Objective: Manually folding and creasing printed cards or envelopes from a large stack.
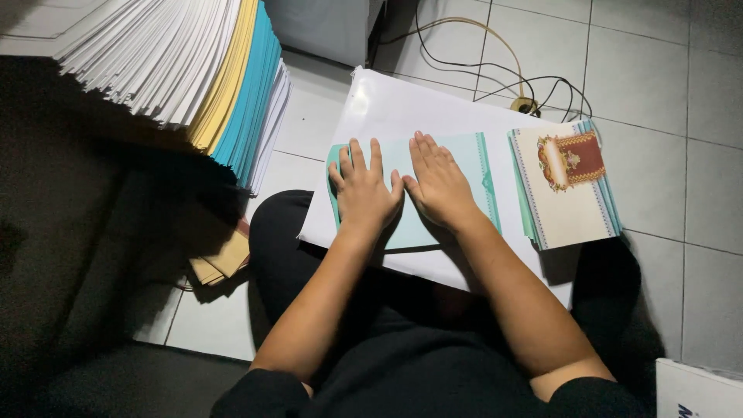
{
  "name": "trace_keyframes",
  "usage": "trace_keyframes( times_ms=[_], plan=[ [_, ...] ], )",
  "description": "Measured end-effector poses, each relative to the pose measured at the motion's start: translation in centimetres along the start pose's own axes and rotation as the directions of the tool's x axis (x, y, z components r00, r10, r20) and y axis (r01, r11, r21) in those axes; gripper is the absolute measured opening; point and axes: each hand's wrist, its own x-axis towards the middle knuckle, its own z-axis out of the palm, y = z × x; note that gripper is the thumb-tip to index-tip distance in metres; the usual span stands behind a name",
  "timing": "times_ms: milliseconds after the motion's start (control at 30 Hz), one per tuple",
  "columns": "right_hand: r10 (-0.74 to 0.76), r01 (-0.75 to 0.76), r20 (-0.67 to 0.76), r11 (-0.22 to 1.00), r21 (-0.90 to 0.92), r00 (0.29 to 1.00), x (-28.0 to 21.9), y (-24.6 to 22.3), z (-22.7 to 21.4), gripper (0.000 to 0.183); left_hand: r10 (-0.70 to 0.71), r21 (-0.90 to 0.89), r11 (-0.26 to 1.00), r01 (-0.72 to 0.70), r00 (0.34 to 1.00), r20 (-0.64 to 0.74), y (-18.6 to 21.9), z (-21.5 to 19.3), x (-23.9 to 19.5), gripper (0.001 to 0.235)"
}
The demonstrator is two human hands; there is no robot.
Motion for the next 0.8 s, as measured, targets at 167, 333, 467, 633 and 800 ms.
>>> trace_keyframes(
  times_ms=[167, 333, 467, 633, 800],
  plan=[
    [-0.009, 0.009, 0.0, 1.0, -0.02, 1.0, -3.3, -1.2, -0.9, 0.068, -0.024, 0.014, 1.0, 0.024, 1.0, 0.011, 0.2, 0.0, 0.3, 0.066],
    [-0.022, 0.023, 0.011, 0.999, -0.035, 1.0, -6.6, -1.4, 0.7, 0.068, -0.022, 0.009, 1.0, 0.022, 1.0, 0.013, 0.2, 0.1, 0.2, 0.065],
    [-0.031, 0.031, -0.001, 0.999, -0.031, 1.0, -3.8, -0.7, 1.3, 0.068, -0.02, 0.025, 0.999, 0.02, 1.0, 0.011, 0.1, 0.2, 0.1, 0.066],
    [-0.015, 0.013, -0.041, 1.0, -0.027, 0.999, -0.1, 0.1, -0.3, 0.066, -0.029, 0.016, 0.999, 0.029, 0.999, 0.024, 0.1, 0.2, 0.1, 0.067],
    [0.299, -0.298, -0.003, 0.954, 0.031, 0.954, -2.3, 1.1, -1.6, 0.071, -0.059, -0.005, 0.998, 0.06, 0.997, 0.058, 0.0, 0.0, 0.4, 0.064]
  ],
)
